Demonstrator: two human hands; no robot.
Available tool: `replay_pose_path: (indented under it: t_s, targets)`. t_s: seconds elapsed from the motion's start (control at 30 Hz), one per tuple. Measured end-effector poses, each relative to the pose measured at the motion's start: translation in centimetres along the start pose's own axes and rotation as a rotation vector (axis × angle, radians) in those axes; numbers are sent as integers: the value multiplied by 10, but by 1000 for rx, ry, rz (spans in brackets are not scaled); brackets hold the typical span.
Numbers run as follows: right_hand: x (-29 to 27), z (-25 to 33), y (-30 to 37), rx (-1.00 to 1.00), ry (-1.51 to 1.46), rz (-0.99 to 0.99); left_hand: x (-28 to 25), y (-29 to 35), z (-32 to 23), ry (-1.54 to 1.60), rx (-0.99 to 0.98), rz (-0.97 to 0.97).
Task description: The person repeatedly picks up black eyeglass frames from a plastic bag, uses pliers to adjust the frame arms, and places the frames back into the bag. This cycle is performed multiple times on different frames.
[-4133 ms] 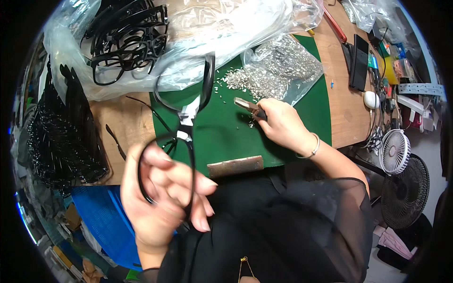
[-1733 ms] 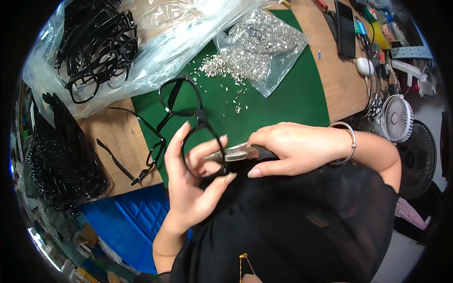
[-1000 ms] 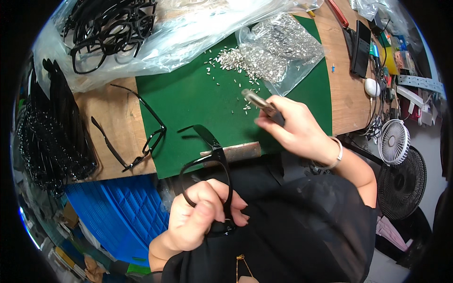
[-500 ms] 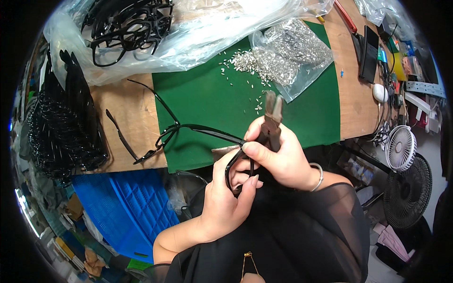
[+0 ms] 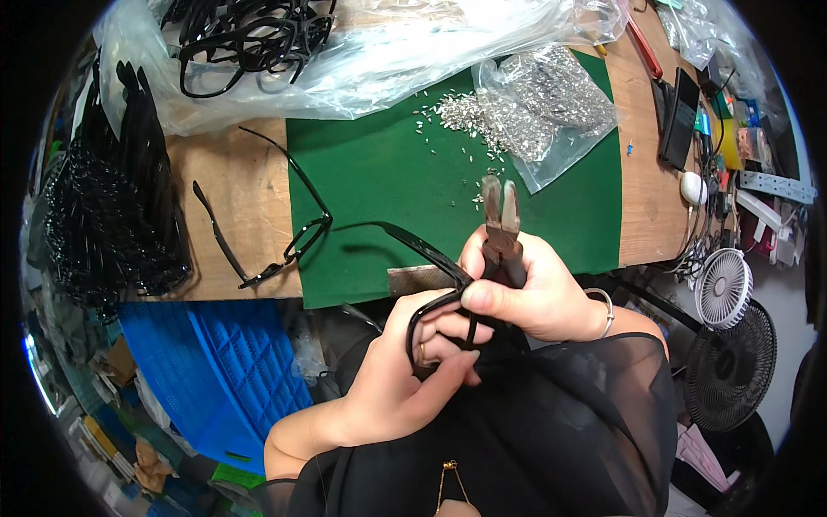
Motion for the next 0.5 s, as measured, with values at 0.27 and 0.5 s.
replay_pose_path:
  t_s: [0.27, 0.5]
  targets:
    - [-20, -8, 13, -410, 979, 23, -9, 18, -11, 26, -91, -11]
    - [-17, -5, 5, -540, 1088, 215, -7, 25, -1, -397, 10, -10]
Point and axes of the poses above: each hand's wrist, its own y-axis away from the middle knuckle, its own x-axis out of the palm, z = x × y, the point moved 1 cm from there along -y, towards the middle knuckle, and after that the axes turned 12 degrees about y, right-handed, at the moved point
